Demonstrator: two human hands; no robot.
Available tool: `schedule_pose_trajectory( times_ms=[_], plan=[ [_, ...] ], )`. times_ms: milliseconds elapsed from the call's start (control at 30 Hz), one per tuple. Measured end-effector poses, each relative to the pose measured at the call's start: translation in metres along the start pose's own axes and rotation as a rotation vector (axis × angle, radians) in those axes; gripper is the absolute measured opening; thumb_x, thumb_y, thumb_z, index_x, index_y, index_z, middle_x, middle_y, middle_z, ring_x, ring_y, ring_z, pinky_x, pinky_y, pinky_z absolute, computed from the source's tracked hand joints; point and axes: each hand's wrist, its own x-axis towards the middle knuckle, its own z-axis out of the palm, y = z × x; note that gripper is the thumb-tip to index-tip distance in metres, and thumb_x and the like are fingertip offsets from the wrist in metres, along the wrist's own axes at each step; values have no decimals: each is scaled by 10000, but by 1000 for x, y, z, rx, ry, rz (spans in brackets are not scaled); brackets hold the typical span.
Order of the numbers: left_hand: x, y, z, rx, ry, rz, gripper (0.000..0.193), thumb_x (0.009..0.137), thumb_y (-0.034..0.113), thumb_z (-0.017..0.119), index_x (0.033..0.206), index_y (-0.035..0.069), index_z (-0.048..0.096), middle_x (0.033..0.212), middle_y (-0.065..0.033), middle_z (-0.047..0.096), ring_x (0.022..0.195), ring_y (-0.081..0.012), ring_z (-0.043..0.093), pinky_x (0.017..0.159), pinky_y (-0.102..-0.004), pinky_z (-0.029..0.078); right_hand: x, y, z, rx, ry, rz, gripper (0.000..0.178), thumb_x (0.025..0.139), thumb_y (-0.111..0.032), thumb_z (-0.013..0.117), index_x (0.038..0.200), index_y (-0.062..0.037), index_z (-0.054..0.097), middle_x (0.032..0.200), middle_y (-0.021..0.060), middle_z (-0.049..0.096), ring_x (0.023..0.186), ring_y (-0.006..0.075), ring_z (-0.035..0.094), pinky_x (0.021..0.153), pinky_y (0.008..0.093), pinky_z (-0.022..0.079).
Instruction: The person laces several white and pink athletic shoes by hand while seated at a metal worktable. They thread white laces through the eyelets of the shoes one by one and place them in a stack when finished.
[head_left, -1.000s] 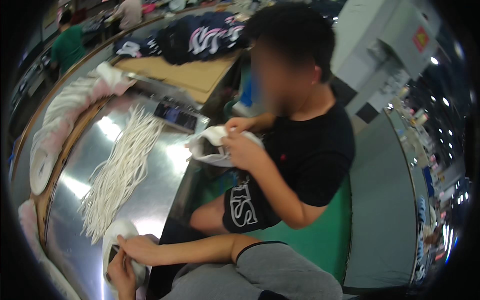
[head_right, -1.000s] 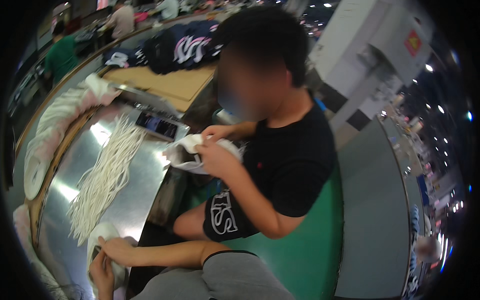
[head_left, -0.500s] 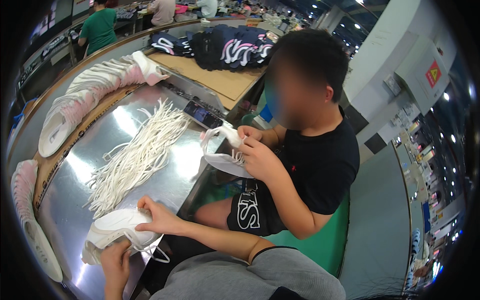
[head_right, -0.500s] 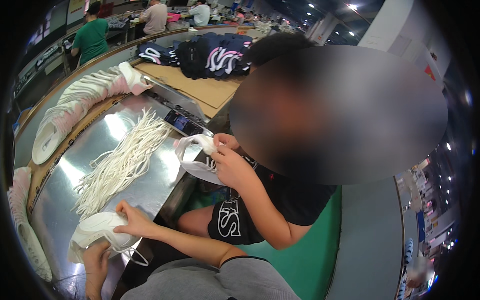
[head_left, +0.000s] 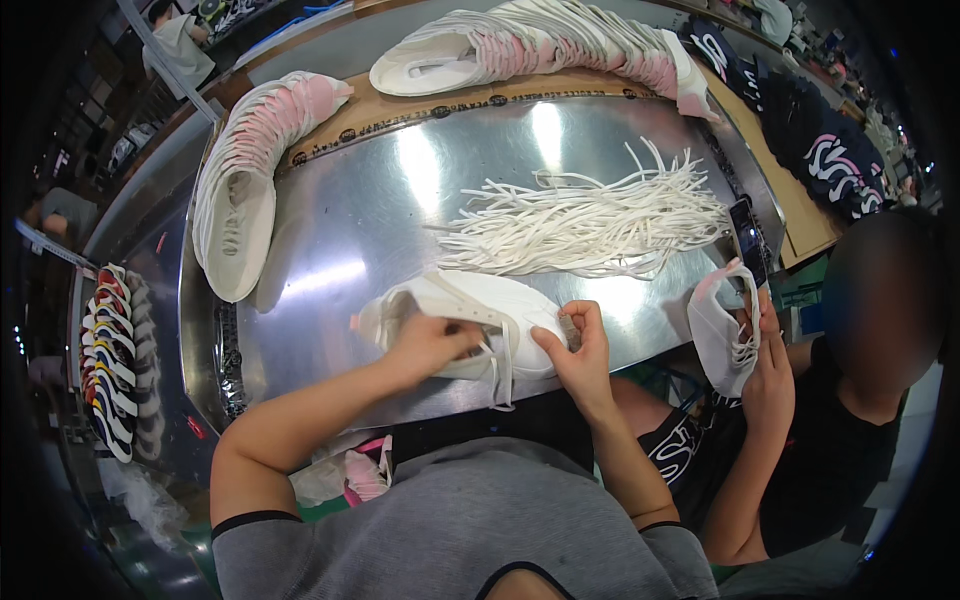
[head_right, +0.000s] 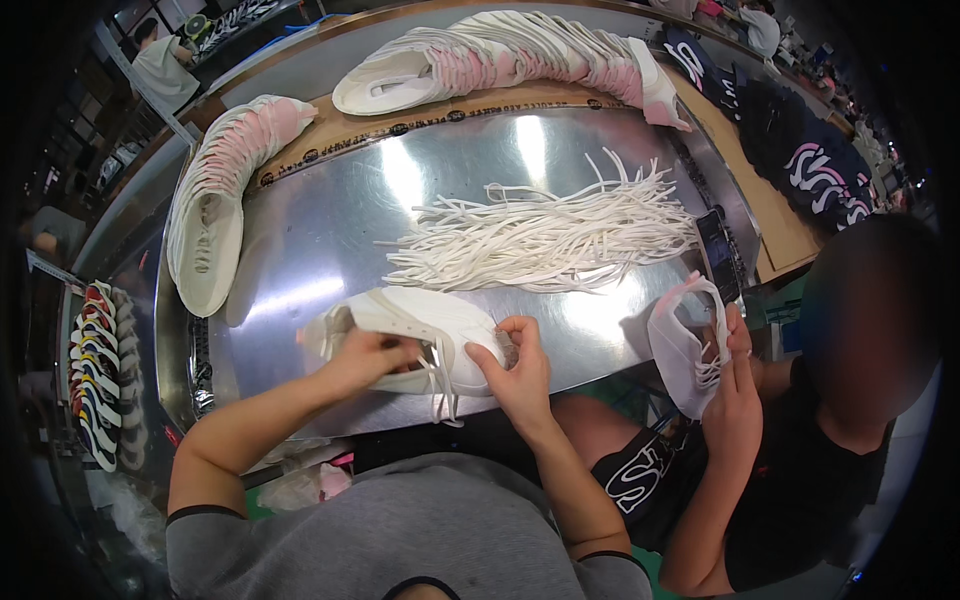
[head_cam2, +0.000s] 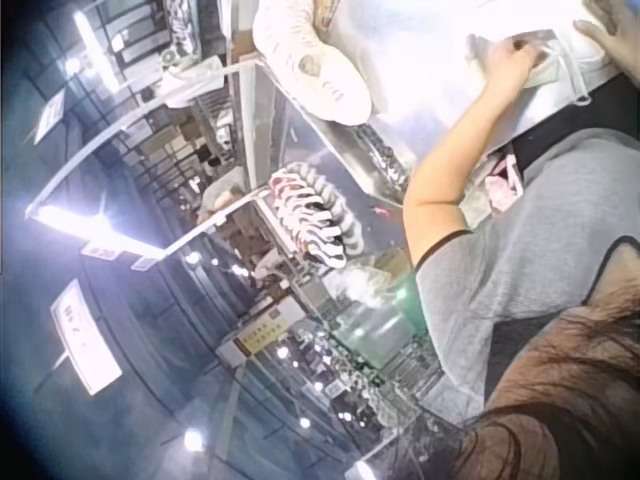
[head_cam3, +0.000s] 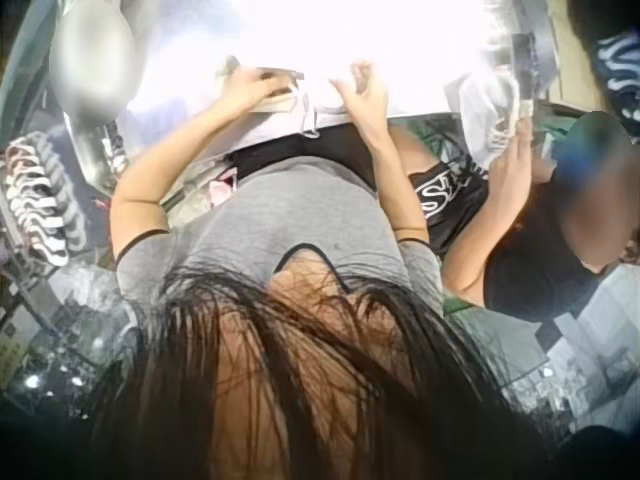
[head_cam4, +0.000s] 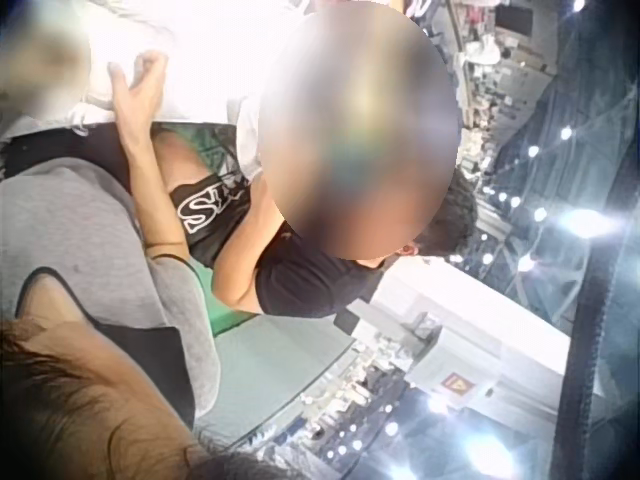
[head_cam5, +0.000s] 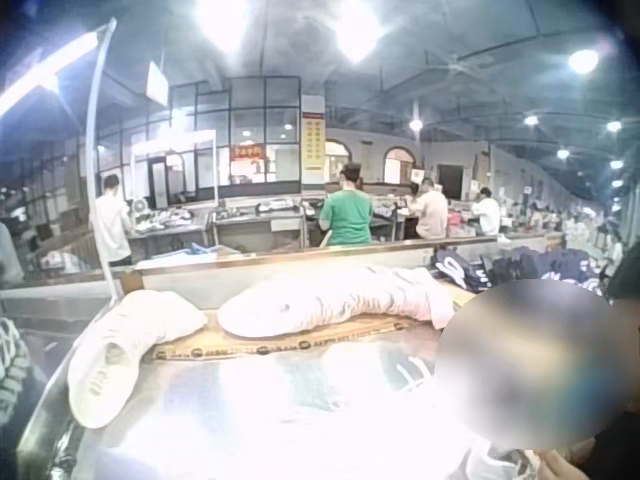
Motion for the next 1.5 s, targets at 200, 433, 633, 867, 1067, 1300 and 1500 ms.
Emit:
schedule_pose_trajectory(
  times_ms=[200, 433, 633, 867, 1067, 1300, 1500],
  plan=[
    [4, 3, -5, 356, 93, 256, 117, 874, 86, 689, 921, -19, 709, 831, -54, 704, 735, -92, 626, 690, -258, 505, 5, 11, -14, 154, -67, 162, 393, 805, -173, 799, 1031, -46, 504, 916, 74, 603, 813, 122, 567, 688, 259, 464],
    [15, 10, 0, 151, 5, 257, 171, 816, 181, 714, 895, 32, 737, 812, -100, 718, 723, -195, 670, 703, -321, 511, 2, 12, -18, 155, -147, 70, 386, 807, -185, 803, 1010, -55, 501, 898, 64, 586, 795, 113, 549, 681, 254, 458],
    [-1, 19, -2, 659, 359, 582, 54, 797, 79, 682, 823, 31, 679, 819, -101, 668, 816, -270, 633, 749, -350, 495, -5, -4, -15, 154, -153, 160, 356, 823, -167, 789, 998, -62, 497, 867, 53, 584, 768, 106, 547, 652, 252, 457],
    [-70, 9, -100, 727, 880, 592, 97, 812, 8, 641, 906, 23, 620, 881, -118, 630, 835, -259, 609, 713, -346, 473, -11, -17, -43, 289, -218, 198, 320, 835, -144, 776, 988, -70, 505, 890, 40, 600, 802, 88, 565, 661, 252, 464],
    [-166, -83, -265, 1038, 1388, 243, 70, 874, 63, 636, 900, 0, 616, 797, -113, 591, 689, -247, 558, 663, -348, 459, -7, -9, -64, 385, -359, 242, 282, 834, -106, 756, 971, -101, 510, 956, 1, 598, 867, 72, 561, 725, 231, 446],
    [-89, 71, -30, 504, 222, 800, 113, 793, -49, 652, 885, 9, 622, 1024, -117, 651, 859, -223, 621, 755, -309, 491, 15, 9, -49, -110, -339, 121, 268, 893, -242, 707, 996, -73, 526, 916, 56, 622, 822, 125, 564, 699, 291, 453],
    [-34, 89, -10, 610, 428, 901, 127, 765, -7, 712, 863, 22, 637, 1190, -166, 602, 987, -299, 583, 836, -377, 473, 9, -20, -46, -729, 65, -275, 191, 915, -199, 669, 993, -48, 582, 945, 48, 600, 804, 132, 554, 707, 297, 456]
  ],
)
